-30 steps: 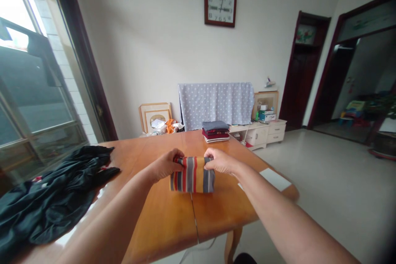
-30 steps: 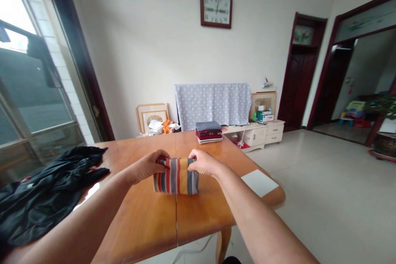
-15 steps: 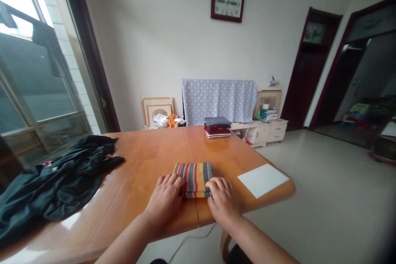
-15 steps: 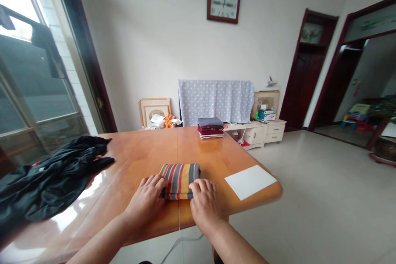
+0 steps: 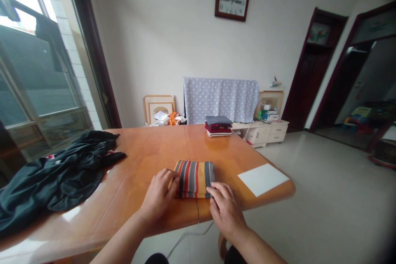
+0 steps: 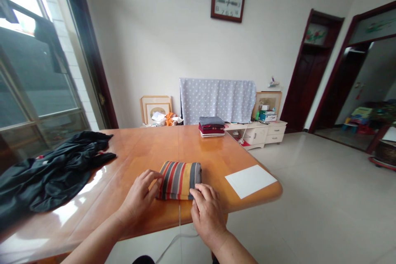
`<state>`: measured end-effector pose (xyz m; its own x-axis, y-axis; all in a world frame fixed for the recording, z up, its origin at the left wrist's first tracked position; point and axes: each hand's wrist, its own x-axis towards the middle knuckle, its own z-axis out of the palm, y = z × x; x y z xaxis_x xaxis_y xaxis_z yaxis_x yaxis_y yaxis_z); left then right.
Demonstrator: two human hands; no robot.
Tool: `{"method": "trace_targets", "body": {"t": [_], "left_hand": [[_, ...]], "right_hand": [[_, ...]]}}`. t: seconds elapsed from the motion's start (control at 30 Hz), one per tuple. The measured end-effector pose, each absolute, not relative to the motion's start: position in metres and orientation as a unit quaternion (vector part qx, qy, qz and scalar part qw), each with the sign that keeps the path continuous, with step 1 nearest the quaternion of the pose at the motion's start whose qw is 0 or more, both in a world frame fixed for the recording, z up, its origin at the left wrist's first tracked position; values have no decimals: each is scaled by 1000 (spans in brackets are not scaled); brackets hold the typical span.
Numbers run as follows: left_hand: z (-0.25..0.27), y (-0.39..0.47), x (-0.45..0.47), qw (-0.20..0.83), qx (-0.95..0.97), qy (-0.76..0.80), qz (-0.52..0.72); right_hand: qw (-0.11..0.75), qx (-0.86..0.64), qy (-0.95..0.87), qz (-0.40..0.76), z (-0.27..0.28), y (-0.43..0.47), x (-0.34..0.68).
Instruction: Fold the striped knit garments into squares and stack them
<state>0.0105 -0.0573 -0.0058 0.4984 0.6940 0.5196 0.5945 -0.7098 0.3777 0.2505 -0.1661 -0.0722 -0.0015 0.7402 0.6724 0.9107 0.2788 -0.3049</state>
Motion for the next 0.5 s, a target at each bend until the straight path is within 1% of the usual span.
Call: {"method": "trace_targets", "body": {"t": [0.1, 0.17, 0.37, 0.5], "left_hand": [[2, -42, 18, 85, 835, 380, 389], [8, -37, 29, 97, 838, 366, 393], [13, -44, 54, 160, 890, 282, 320], [1, -51, 45, 146, 910, 256, 292]], "right_hand": [[387, -592, -699, -105, -74, -165, 251], [388, -594, -698, -101, -75, -164, 251], [401, -600, -686, -95, -77, -164, 253], [412, -605, -676, -81, -73, -160, 256]]}}
